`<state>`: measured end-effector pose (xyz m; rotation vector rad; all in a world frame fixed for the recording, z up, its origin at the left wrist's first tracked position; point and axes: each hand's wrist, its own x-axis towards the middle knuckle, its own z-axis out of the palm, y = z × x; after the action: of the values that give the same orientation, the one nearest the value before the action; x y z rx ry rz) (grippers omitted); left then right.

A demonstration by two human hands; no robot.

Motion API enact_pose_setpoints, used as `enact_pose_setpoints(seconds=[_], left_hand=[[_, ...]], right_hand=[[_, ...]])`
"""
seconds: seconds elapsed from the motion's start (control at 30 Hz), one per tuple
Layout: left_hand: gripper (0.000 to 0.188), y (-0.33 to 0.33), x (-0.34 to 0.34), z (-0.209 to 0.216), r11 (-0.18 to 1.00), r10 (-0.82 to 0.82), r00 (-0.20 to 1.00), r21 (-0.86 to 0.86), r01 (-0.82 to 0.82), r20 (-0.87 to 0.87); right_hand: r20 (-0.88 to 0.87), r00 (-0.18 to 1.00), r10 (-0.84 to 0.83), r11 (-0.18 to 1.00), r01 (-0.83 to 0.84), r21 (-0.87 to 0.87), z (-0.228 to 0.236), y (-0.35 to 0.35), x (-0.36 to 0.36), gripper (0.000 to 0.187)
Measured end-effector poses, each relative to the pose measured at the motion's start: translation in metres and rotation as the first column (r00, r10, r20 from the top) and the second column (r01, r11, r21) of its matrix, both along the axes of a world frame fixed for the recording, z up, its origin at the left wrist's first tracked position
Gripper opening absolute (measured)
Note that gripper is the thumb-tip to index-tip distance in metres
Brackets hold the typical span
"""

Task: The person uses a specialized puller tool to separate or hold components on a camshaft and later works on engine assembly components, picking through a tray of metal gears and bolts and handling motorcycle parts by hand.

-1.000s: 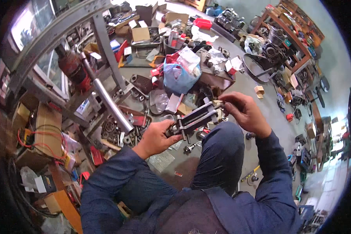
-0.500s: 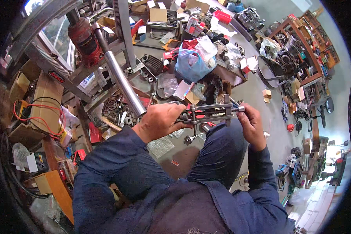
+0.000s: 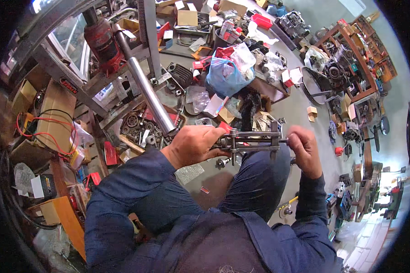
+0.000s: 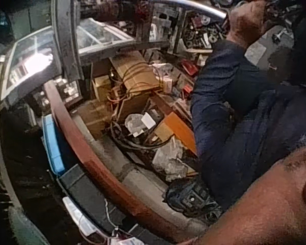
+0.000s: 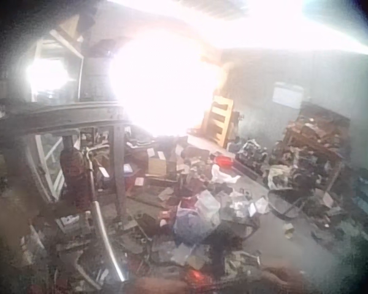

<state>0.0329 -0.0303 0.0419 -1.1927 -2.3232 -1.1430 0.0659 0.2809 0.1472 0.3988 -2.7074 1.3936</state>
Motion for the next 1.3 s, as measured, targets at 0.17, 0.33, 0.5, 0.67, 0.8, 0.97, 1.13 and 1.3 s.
enact_pose_setpoints(seconds=[0.17,0.33,0.5,0.67,0.8,0.97,1.13,1.3], left_hand=[[0.051,-0.001,0.001,0.002,1.0,0.024,1.0,-0.007,-0.024,-0.014],[0.051,0.0,0.003,0.003,0.999,0.017,1.0,0.041,-0.016,-0.015],[0.052,0.0,0.007,0.006,1.0,0.008,1.0,0.014,-0.008,-0.007],[0.054,-0.001,0.006,0.005,0.998,0.02,1.0,0.065,-0.019,-0.013],[0.055,-0.003,0.008,0.005,0.998,0.02,1.0,0.052,-0.019,-0.015],[0.056,0.0,0.008,0.008,0.996,0.007,0.999,0.091,-0.003,-0.043],[0.056,0.0,0.009,0.003,0.998,0.008,0.999,0.07,-0.004,-0.046],[0.055,0.001,0.009,0.007,0.997,0.011,0.998,0.071,-0.007,-0.058]], right_hand=[[-0.117,0.991,0.058,0.997,-0.051,0.061,0.008,-0.009,-0.001,0.055],[0.045,0.997,0.063,0.998,-0.064,0.009,0.007,-0.005,0.005,0.053],[0.009,0.997,0.071,0.992,-0.072,0.107,-0.001,0.006,0.002,0.057],[-0.031,0.998,0.062,0.998,-0.062,-0.006,0.01,-0.008,0.005,0.055],[-0.04,0.999,0.033,0.996,-0.036,-0.076,0.005,-0.013,0.006,0.053],[0.117,0.991,0.066,0.997,-0.07,0.03,0.01,0.005,0.007,0.052],[-0.126,0.989,0.074,0.997,-0.073,0.009,0.015,-0.019,0.005,0.049],[0.159,0.987,-0.016,1.0,0.014,0.012,0.004,0.009,0.012,0.042]])
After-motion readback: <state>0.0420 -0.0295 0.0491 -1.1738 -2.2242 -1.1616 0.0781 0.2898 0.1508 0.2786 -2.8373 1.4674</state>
